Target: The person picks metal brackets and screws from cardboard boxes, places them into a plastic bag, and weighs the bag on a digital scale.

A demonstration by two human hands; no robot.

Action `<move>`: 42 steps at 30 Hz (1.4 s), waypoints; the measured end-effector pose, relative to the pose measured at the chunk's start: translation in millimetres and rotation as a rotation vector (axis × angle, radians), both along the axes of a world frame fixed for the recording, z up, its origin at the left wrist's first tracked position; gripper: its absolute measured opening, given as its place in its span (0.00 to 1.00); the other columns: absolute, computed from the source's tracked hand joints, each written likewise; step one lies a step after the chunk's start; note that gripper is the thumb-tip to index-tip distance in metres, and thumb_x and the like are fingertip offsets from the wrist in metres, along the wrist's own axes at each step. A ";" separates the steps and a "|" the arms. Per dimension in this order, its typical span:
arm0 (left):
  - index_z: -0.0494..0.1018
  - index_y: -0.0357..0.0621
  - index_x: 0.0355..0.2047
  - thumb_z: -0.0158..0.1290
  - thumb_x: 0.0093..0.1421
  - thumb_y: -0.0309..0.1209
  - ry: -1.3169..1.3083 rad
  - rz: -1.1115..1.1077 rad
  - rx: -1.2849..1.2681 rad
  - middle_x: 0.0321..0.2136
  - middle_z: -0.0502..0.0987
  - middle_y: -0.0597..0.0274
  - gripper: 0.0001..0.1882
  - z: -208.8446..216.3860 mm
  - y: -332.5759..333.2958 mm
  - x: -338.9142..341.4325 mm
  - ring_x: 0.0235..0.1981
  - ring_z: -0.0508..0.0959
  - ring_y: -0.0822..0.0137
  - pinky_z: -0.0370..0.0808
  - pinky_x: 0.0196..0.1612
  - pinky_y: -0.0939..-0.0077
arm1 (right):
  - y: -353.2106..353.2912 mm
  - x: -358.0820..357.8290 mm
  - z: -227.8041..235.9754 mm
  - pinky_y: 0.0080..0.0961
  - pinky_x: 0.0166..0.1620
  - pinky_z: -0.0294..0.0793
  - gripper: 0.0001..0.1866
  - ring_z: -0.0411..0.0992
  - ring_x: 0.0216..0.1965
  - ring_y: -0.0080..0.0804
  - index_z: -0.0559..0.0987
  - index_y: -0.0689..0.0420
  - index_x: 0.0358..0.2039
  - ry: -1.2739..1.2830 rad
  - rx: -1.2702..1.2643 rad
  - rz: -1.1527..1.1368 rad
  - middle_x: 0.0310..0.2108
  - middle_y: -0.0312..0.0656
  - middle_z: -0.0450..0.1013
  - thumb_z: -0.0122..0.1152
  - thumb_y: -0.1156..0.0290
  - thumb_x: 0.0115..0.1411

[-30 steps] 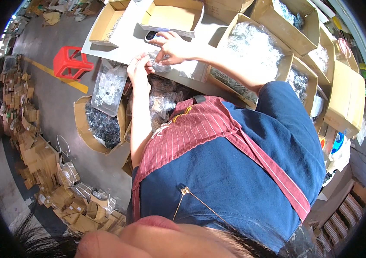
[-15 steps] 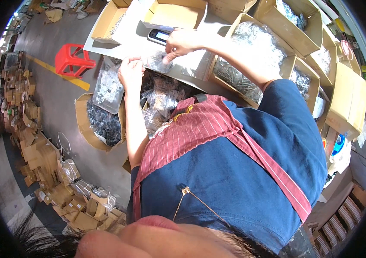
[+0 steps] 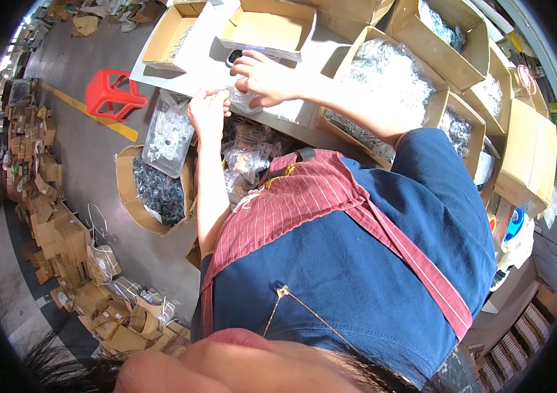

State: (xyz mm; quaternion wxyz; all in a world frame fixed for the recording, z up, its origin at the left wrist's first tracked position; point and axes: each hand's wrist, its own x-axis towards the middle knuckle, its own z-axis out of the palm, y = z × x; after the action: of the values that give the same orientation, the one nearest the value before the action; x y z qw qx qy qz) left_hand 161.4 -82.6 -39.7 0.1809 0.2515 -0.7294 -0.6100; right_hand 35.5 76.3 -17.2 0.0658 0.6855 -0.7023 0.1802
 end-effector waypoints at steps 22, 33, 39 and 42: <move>0.78 0.41 0.35 0.56 0.61 0.31 0.251 0.005 -0.442 0.33 0.80 0.56 0.07 -13.4 5.9 -2.1 0.34 0.80 0.57 0.76 0.39 0.68 | -8.4 5.8 -16.2 0.35 0.45 0.69 0.08 0.71 0.40 0.44 0.79 0.62 0.31 -0.342 -0.202 -0.161 0.33 0.46 0.73 0.61 0.70 0.54; 0.70 0.38 0.35 0.49 0.64 0.30 0.216 -0.040 -0.715 0.32 0.75 0.49 0.07 -18.7 10.2 -10.0 0.38 0.74 0.47 0.71 0.44 0.57 | -5.3 9.6 -18.5 0.38 0.45 0.71 0.06 0.72 0.39 0.47 0.76 0.62 0.34 -0.420 -0.167 -0.209 0.34 0.48 0.73 0.58 0.72 0.59; 0.69 0.36 0.34 0.49 0.63 0.29 0.249 0.047 -0.766 0.32 0.74 0.48 0.07 -25.8 17.2 -11.4 0.38 0.74 0.46 0.70 0.45 0.56 | -4.8 36.5 -0.5 0.37 0.40 0.73 0.12 0.73 0.37 0.45 0.70 0.59 0.43 -0.484 -0.169 -0.351 0.35 0.49 0.72 0.56 0.67 0.64; 0.70 0.37 0.34 0.49 0.63 0.29 0.238 0.069 -0.757 0.32 0.74 0.48 0.07 -27.4 20.8 -14.5 0.38 0.74 0.46 0.70 0.45 0.56 | -8.1 38.4 -5.5 0.36 0.40 0.72 0.11 0.72 0.38 0.44 0.69 0.58 0.42 -0.458 -0.170 -0.420 0.35 0.48 0.72 0.56 0.66 0.64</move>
State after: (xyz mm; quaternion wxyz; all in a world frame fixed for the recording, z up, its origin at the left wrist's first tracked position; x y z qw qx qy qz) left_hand 146.9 -61.8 -67.0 0.3644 0.1192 -0.8677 -0.3162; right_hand 73.9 68.2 -22.7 -0.0014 0.4593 -0.8074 0.3703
